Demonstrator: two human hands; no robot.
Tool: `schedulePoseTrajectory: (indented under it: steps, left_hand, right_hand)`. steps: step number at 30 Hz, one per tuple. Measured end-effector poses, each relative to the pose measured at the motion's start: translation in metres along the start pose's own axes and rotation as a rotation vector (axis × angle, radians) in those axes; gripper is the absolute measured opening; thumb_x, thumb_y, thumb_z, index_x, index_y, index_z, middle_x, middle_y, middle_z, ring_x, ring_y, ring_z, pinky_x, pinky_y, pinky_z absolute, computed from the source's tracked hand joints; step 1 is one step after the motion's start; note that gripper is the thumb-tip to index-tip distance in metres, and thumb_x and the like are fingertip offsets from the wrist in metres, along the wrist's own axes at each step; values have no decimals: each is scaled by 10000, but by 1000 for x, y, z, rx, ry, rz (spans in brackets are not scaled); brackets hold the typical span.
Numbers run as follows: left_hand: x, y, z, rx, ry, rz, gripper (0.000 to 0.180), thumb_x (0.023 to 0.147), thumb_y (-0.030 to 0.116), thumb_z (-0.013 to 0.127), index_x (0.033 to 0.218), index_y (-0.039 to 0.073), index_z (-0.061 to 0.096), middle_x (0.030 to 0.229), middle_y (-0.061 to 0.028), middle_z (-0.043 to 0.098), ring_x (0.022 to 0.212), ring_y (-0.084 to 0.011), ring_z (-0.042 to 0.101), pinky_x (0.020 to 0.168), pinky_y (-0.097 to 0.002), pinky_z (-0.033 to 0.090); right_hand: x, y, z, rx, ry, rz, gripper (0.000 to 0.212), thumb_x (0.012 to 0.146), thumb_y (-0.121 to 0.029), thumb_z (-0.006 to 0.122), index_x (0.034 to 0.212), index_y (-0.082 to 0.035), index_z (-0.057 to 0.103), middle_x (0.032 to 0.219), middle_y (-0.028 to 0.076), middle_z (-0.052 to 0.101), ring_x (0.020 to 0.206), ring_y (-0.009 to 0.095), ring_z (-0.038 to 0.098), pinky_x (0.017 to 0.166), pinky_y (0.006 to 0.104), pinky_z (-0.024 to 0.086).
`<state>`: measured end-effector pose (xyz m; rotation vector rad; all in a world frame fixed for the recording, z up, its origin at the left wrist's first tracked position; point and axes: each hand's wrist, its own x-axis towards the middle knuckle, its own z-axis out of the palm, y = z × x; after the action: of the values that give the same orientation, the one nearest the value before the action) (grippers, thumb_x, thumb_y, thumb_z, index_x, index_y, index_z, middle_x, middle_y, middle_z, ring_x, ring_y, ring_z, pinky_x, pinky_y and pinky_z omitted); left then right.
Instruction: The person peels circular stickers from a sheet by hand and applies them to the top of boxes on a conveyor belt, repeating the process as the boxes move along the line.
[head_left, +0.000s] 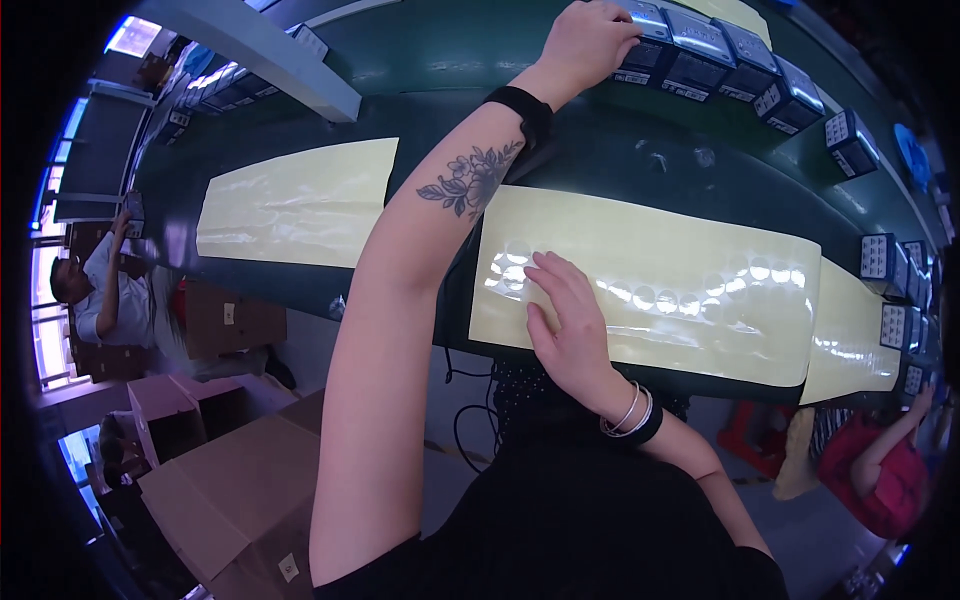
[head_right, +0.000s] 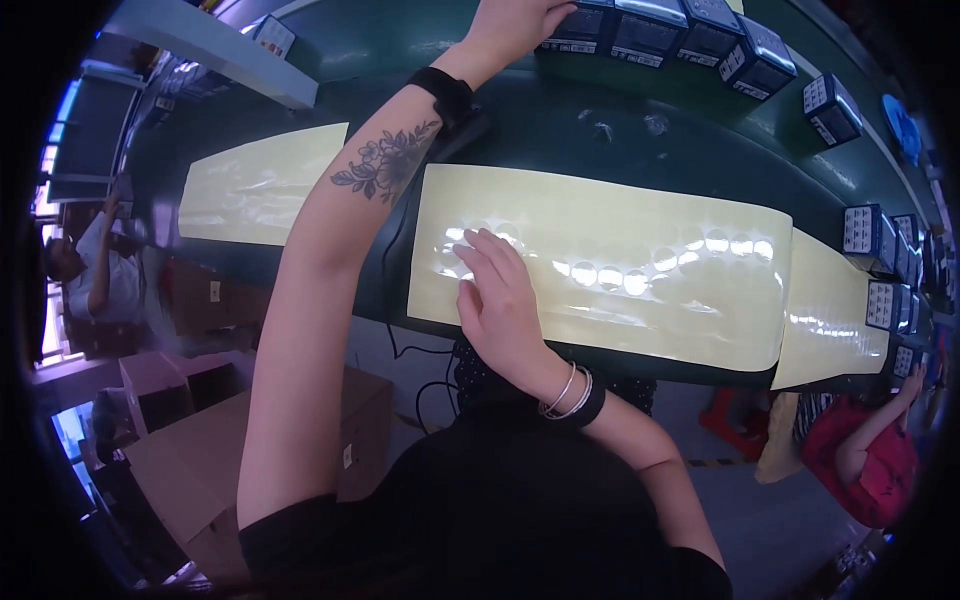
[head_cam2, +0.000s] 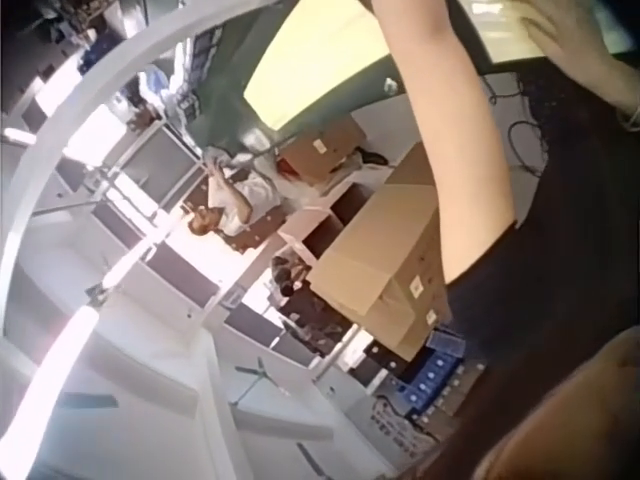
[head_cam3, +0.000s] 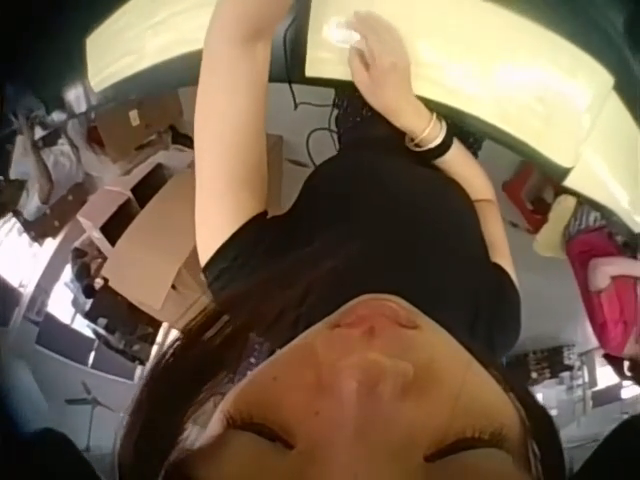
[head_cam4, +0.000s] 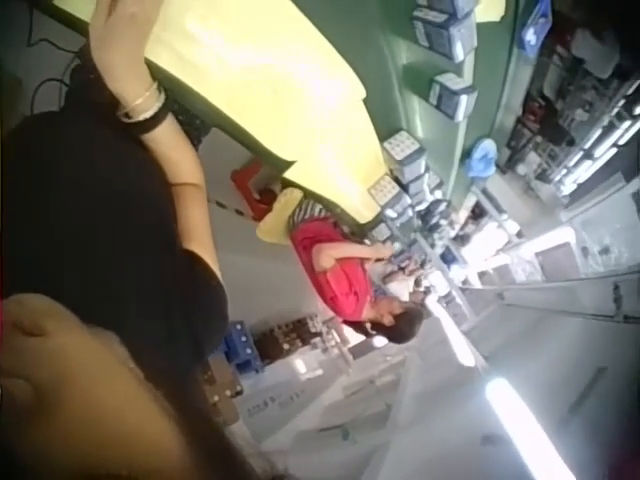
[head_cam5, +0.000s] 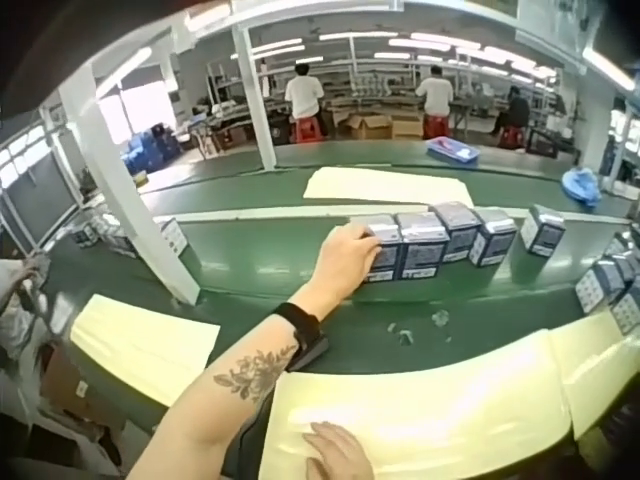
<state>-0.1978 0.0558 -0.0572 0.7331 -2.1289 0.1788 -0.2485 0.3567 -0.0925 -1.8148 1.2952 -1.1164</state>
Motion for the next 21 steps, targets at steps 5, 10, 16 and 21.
schedulePoseTrajectory:
  steps: [5,10,16,21]
  left_hand:
    - [-26,24,-38,133,-239,-73,168,859,195,672,998,118,727,1088,-68,671,1022,-261,626,1035,-490,365]
    - [-117,104,-170,-101,-725,-287,177,853,144,688,1011,72,720,1074,-77,688,1056,-246,634,1082,-469,366]
    - [-200,153,-178,-110,-461,-391,153,833,91,673,975,44,707,1064,-72,702,1119,-228,635,1029,-462,424]
    - [-210,149,-172,-72,-429,-254,181,805,77,685,980,36,710,1052,-79,707,1115,-233,648,980,-447,471]
  right_hand:
    - [4,0,-2,-409,-145,-142,359,852,-60,672,1195,24,607,1287,166,600,1257,328,521,1053,414,407]
    - [4,5,-6,-542,-126,-163,362,840,-140,708,1160,16,640,1281,146,615,1240,281,542,1032,410,402]
    - [1,6,-3,-500,-99,-196,313,833,-140,714,1108,3,672,1231,127,650,1202,261,576,1012,416,407]
    - [0,8,-2,-494,-88,-196,319,826,-142,719,1109,-2,673,1231,126,652,1196,258,581,1011,418,407]
